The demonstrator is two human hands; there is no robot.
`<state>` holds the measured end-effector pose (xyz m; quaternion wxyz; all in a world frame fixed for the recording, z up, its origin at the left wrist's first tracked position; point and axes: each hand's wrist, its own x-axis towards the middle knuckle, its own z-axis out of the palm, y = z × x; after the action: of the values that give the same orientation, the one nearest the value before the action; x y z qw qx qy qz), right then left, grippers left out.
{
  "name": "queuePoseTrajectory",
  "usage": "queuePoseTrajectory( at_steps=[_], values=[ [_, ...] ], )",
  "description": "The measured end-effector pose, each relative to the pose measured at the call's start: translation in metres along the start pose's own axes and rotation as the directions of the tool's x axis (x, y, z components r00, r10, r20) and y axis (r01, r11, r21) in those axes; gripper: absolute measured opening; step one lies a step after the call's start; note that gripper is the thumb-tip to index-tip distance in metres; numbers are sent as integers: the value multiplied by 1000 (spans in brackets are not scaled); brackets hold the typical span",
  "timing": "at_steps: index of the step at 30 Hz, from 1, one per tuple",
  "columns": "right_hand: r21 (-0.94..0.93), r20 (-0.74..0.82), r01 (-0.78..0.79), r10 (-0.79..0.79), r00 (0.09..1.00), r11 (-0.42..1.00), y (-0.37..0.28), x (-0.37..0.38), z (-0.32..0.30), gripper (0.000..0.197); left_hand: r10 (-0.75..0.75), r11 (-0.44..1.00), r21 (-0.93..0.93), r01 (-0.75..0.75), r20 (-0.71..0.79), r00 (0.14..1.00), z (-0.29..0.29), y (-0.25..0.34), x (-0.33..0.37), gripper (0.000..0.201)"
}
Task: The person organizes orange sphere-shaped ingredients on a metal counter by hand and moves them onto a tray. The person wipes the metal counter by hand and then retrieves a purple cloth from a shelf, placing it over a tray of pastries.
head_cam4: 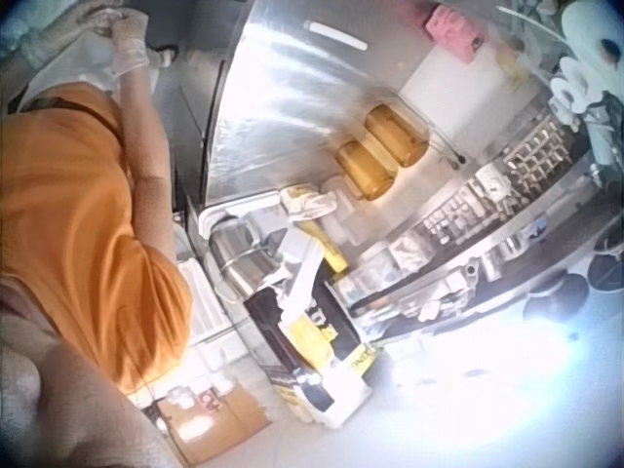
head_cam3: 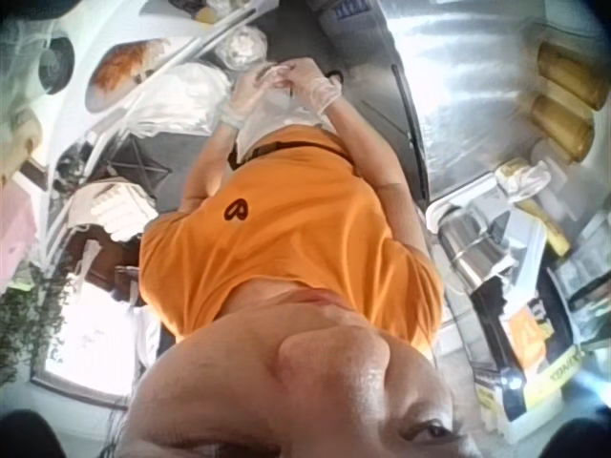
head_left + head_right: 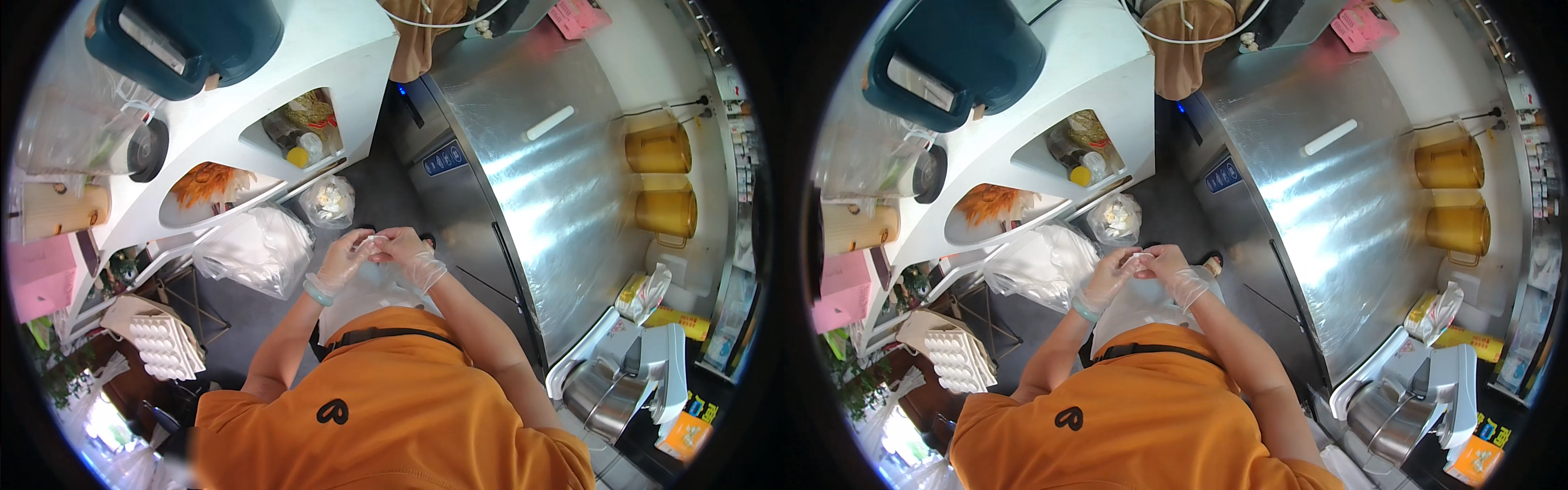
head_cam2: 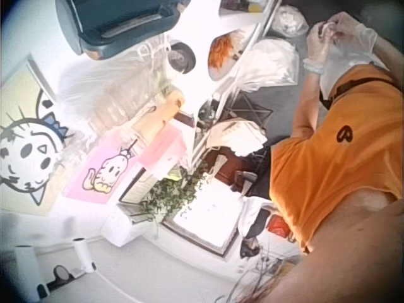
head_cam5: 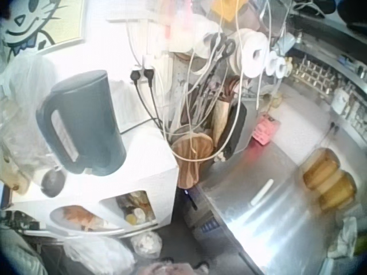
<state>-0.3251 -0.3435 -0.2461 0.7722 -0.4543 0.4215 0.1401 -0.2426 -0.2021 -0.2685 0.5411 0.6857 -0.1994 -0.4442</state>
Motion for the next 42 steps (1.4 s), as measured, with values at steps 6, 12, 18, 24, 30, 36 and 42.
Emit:
queuePoseTrajectory(
  at_steps=[6,12,18,24,30,36,42],
  values=[
    [-147,-66,51,-61,996,988,7,4,-7,17,-25,979,-187,82,288,957,1,-12,6,31],
    [-175,-183,129,-161,970,976,16,0,-23,18,20,991,-133,11,233,972,21,4,14,29],
    [-277,-189,376,-434,881,884,13,-1,-46,18,88,996,7,-93,260,962,44,25,35,32],
    [-518,-234,343,-515,825,784,-20,-21,-65,12,24,975,-218,29,235,972,73,39,56,24],
    [-593,-105,466,-637,764,657,-24,-21,-103,17,-49,997,-46,60,211,976,89,52,74,18],
    [-522,-275,436,-628,728,733,-61,-38,-195,16,43,999,-28,-43,4,999,113,56,85,21],
    [-809,-580,149,-813,-48,568,-61,-11,-427,27,-24,999,20,26,-85,996,124,61,70,20]
  ],
)
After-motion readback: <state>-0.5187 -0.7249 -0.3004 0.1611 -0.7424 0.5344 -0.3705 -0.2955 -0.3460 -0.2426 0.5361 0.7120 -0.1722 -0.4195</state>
